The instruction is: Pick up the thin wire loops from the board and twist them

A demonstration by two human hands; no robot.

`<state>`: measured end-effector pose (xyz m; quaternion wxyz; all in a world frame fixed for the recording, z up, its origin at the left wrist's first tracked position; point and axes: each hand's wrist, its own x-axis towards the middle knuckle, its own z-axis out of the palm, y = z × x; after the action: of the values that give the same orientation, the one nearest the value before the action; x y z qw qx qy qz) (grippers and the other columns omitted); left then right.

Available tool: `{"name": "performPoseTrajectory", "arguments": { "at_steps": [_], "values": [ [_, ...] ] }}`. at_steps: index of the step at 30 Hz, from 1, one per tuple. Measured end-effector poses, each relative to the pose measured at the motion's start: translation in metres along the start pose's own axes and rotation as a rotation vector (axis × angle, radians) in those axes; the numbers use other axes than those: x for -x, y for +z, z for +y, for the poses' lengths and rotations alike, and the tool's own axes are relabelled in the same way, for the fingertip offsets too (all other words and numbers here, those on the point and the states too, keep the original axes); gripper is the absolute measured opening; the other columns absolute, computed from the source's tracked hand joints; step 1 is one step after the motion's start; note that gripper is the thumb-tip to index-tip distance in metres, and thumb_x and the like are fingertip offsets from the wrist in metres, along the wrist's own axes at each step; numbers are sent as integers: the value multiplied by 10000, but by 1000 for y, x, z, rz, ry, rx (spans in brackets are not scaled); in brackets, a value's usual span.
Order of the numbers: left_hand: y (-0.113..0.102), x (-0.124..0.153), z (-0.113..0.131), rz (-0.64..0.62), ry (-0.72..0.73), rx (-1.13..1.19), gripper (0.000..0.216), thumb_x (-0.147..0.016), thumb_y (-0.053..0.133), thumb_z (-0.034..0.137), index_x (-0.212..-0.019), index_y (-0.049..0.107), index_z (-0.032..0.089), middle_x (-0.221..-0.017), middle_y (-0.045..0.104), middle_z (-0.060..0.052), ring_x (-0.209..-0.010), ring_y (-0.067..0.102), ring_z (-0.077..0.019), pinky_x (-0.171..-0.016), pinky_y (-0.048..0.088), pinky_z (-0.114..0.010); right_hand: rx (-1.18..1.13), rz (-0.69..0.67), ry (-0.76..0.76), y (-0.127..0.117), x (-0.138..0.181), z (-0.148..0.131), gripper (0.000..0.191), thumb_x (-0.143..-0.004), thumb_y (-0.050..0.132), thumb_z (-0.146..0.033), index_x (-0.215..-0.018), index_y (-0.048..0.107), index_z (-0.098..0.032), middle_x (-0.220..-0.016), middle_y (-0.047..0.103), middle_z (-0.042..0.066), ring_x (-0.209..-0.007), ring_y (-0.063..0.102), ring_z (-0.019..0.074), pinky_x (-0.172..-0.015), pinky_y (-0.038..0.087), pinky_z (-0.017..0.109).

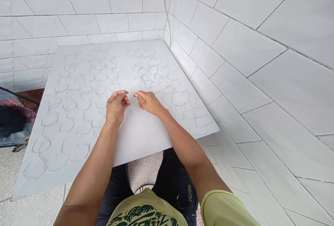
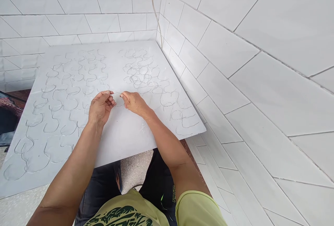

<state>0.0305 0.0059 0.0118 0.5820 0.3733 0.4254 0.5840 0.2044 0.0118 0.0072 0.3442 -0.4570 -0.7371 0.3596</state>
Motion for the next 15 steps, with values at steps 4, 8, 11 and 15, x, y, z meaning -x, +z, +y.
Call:
{"name": "performPoseTrajectory", "arguments": {
  "at_steps": [4,8,11,15],
  "values": [
    [3,1,0,-3,29,-16,181,-837,765,364,-863,722,189,-807,645,-26,-654,570,-106,-701,497,-289,-15,23,65,6,-2,7,344,-1077,343,-409,-1061,614,-198,-642,607,-24,-495,514,103,-547,406,242],
    [7,3,0,8,57,-10,206,-834,780,374,-884,736,179,-864,699,-52,-720,627,-119,-765,524,-305,-55,64,91,14,-7,13,351,-1076,336,-423,-1064,610,-204,-620,565,-36,-489,491,106,-529,382,239],
    [9,4,0,18,66,-10,224,-832,784,379,-899,742,169,-873,723,-63,-744,656,-130,-809,545,-323,4,119,33,21,-10,15,324,-1068,353,-389,-962,596,-202,-629,529,-35,-550,484,111,-564,366,239],
    [11,5,-2,14,71,-19,235,-838,772,390,-903,744,167,-905,745,-80,-796,696,-153,-867,562,-352,117,167,-2,30,-12,14,296,-1058,348,-319,-842,516,-207,-652,493,-29,-576,422,111,-579,321,247]
  ]
}}
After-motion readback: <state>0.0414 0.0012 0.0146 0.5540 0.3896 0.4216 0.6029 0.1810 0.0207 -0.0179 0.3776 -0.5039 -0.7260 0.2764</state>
